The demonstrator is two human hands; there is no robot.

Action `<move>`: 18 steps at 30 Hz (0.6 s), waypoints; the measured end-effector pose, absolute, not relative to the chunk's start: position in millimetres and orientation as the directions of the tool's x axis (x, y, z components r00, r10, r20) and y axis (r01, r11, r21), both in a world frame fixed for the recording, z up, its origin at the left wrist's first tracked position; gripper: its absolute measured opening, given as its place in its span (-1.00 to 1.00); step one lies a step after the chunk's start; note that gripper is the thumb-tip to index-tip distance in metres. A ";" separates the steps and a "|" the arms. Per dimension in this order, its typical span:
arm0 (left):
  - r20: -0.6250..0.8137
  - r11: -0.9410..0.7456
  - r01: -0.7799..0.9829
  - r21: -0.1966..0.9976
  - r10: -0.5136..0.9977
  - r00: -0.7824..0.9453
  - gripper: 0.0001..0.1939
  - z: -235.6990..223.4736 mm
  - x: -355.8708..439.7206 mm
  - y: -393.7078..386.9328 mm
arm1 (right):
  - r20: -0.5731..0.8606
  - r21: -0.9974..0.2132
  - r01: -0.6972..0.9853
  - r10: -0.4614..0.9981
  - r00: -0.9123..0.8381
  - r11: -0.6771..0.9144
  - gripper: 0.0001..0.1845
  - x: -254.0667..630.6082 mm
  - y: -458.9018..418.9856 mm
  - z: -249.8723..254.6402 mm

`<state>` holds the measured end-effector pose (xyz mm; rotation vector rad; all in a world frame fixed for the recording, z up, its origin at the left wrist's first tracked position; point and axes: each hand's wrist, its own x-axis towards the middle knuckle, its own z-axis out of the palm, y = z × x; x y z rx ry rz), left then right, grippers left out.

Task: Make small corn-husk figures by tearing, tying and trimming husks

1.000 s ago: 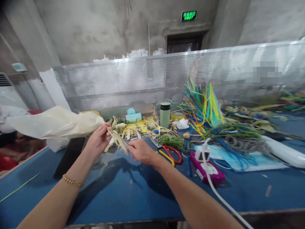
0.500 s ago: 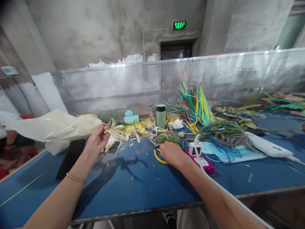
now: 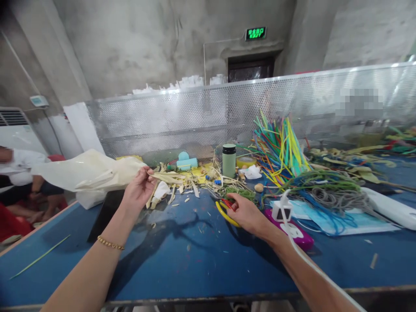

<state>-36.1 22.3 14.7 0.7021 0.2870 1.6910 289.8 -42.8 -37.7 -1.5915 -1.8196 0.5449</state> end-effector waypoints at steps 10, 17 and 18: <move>0.437 -0.388 -0.757 0.526 0.887 -0.150 -0.93 18.2 -38.7 18.9 | -0.043 -0.991 0.136 0.978 -0.206 -0.015 -0.37 262.4 -81.5 -23.8; 0.470 -0.401 -0.714 0.574 0.875 -0.113 -0.91 20.3 -35.4 13.1 | 0.334 -0.721 0.616 0.938 -0.090 0.316 -0.38 261.8 -68.4 -25.2; 0.476 -0.404 -0.702 0.587 0.873 -0.104 -0.90 20.6 -34.6 11.8 | 0.391 -0.654 0.678 0.917 -0.077 0.336 -0.38 261.6 -67.8 -24.2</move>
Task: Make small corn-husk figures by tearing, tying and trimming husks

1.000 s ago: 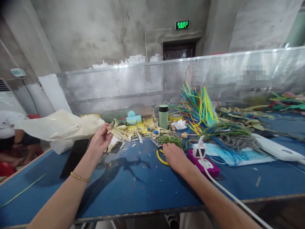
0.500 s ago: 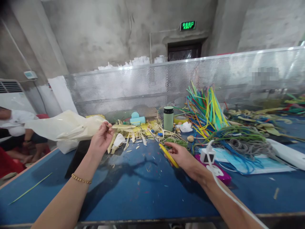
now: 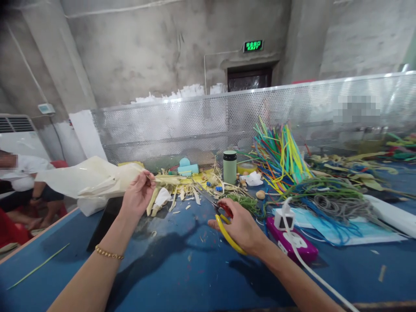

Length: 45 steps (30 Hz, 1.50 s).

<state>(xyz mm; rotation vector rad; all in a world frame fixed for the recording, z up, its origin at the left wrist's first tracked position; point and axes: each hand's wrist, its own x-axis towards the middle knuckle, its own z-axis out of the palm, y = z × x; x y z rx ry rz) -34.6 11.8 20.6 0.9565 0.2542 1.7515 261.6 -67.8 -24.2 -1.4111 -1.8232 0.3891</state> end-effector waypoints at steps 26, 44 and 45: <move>0.518 -0.402 -0.537 0.742 0.852 0.079 -0.85 12.5 -16.3 -2.6 | 0.515 -0.434 0.826 0.851 -0.100 0.359 -0.47 269.8 -70.1 -24.1; 0.493 -0.378 -0.503 0.777 0.862 0.114 -0.83 9.5 -11.7 -6.1 | 0.415 -0.488 0.825 0.907 -0.068 0.285 -0.43 286.8 -87.9 -26.6; 0.494 -0.378 -0.502 0.778 0.862 0.116 -0.83 9.7 -11.5 -6.8 | 0.409 -0.491 0.822 0.910 -0.073 0.287 -0.43 284.5 -86.6 -26.5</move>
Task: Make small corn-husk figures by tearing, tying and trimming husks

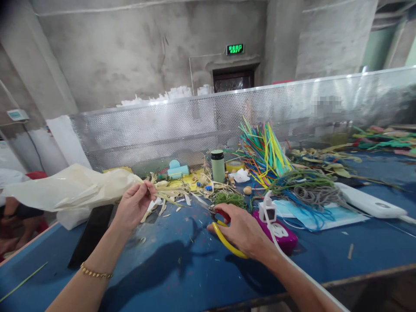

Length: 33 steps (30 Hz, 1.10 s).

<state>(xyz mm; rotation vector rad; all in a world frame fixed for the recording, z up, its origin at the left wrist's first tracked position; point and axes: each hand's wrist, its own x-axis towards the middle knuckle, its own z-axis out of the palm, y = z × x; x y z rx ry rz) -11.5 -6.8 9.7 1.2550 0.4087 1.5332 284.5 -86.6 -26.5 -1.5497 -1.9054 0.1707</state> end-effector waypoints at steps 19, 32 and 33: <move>0.500 -0.399 -0.482 0.781 0.860 0.098 -0.82 8.9 -9.5 -7.2 | 0.419 -0.564 0.779 0.908 -0.016 0.274 -0.57 294.5 -86.0 -29.4; 0.464 -0.400 -0.687 0.607 0.880 -0.102 -0.86 13.5 -13.6 3.9 | 0.326 -0.726 0.596 0.935 -0.141 0.343 -0.47 256.9 -91.7 -25.2; 0.467 -0.399 -0.687 0.607 0.879 -0.097 -0.87 13.2 -13.3 3.8 | 0.334 -0.726 0.591 0.932 -0.144 0.351 -0.49 253.8 -88.9 -25.9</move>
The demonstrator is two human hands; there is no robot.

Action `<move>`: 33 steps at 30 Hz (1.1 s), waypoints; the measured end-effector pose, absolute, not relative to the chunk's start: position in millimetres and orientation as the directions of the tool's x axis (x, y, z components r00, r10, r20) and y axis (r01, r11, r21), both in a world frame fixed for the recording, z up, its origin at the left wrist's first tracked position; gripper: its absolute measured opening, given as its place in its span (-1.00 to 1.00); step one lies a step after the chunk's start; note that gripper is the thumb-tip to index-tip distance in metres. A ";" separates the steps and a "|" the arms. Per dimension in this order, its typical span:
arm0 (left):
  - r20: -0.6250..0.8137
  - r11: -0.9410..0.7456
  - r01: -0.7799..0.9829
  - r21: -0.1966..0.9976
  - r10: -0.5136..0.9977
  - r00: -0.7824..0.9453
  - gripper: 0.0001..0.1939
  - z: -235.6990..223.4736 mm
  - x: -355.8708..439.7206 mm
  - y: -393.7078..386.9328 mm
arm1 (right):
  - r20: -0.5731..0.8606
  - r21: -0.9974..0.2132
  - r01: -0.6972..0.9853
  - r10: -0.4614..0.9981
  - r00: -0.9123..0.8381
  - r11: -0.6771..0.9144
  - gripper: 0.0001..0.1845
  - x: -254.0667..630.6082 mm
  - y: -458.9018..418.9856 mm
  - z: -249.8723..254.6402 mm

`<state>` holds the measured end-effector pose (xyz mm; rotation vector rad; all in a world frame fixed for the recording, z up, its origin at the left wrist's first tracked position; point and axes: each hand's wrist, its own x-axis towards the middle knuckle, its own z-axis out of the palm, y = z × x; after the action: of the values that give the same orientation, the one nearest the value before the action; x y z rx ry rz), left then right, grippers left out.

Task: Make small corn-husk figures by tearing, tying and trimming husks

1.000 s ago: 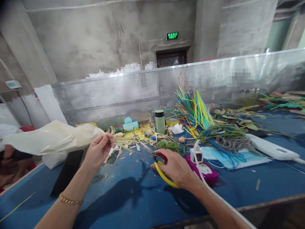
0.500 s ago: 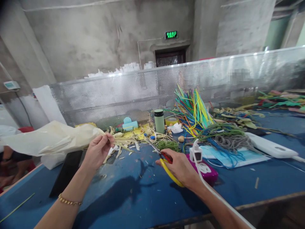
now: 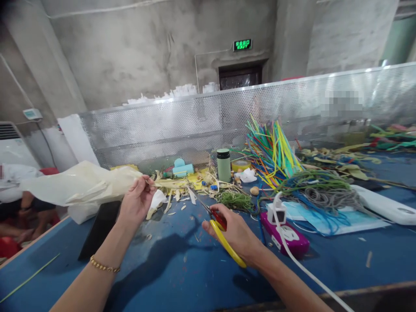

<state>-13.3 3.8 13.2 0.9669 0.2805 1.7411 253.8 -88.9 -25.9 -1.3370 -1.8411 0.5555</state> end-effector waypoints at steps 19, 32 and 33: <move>0.169 -0.166 -0.803 0.572 0.982 -0.083 -0.79 13.8 -22.5 13.1 | 0.427 -0.539 0.785 0.902 -0.059 0.307 -0.61 280.0 -61.1 -26.5; 0.160 -0.185 -0.804 0.565 0.981 -0.113 -0.85 12.0 -24.5 15.9 | 0.342 -0.217 0.918 0.907 -0.247 0.332 -0.50 244.9 -77.6 -6.2; 0.155 -0.178 -0.807 0.563 0.982 -0.108 -0.84 13.2 -23.7 14.7 | 0.345 -0.207 0.920 0.905 -0.248 0.332 -0.50 241.3 -76.0 -5.3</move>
<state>-23.7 14.7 13.2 0.5845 0.3960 1.6665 241.3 -76.0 -5.3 -1.6110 -2.2019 -0.0521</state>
